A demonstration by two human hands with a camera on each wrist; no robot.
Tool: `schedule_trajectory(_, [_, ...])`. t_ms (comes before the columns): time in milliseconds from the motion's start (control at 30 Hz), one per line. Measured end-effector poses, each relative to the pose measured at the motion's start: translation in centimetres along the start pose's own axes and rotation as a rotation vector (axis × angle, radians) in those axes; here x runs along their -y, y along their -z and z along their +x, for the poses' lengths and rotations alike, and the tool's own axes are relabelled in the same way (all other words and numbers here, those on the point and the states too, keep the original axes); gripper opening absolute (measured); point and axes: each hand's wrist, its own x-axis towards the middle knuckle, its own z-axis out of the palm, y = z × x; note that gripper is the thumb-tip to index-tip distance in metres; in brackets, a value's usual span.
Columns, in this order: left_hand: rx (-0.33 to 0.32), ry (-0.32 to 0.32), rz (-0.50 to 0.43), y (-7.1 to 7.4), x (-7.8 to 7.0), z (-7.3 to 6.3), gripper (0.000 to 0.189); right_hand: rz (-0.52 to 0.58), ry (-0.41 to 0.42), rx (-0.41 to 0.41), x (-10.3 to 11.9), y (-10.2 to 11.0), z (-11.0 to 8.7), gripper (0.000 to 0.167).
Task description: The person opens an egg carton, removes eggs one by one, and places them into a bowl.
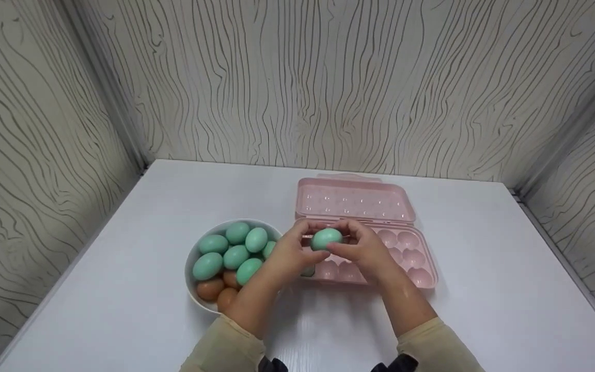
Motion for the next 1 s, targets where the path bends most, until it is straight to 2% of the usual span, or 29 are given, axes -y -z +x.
schedule_trajectory(267, [0.005, -0.038, 0.055, 0.4, -0.1, 0.0, 0.04, 0.062, -0.01, 0.051, 0.2, -0.6, -0.1, 0.041])
schedule_trajectory(400, [0.035, -0.015, 0.058, 1.2, -0.5, -0.2, 0.038, 0.102, -0.017, 0.068, 0.4, -0.6, -0.1, 0.04])
schedule_trajectory(533, [0.058, 0.025, 0.049, 2.3, -1.0, -0.4, 0.038, 0.131, -0.037, 0.053, 0.4, -0.5, 0.1, 0.037])
schedule_trajectory(633, [0.065, 0.033, 0.081, 3.2, -1.1, -0.5, 0.04, 0.126, -0.057, 0.032, 0.2, -0.3, 0.2, 0.035])
schedule_trajectory(800, [0.052, 0.021, 0.236, 4.7, -0.7, -1.1, 0.036, 0.113, -0.064, 0.009, 0.0, -0.1, 0.2, 0.028])
schedule_trajectory(1000, [-0.002, 0.096, 0.379, 5.9, 0.0, -1.9, 0.029, 0.134, -0.071, -0.007, -0.1, 0.2, 0.3, 0.022])
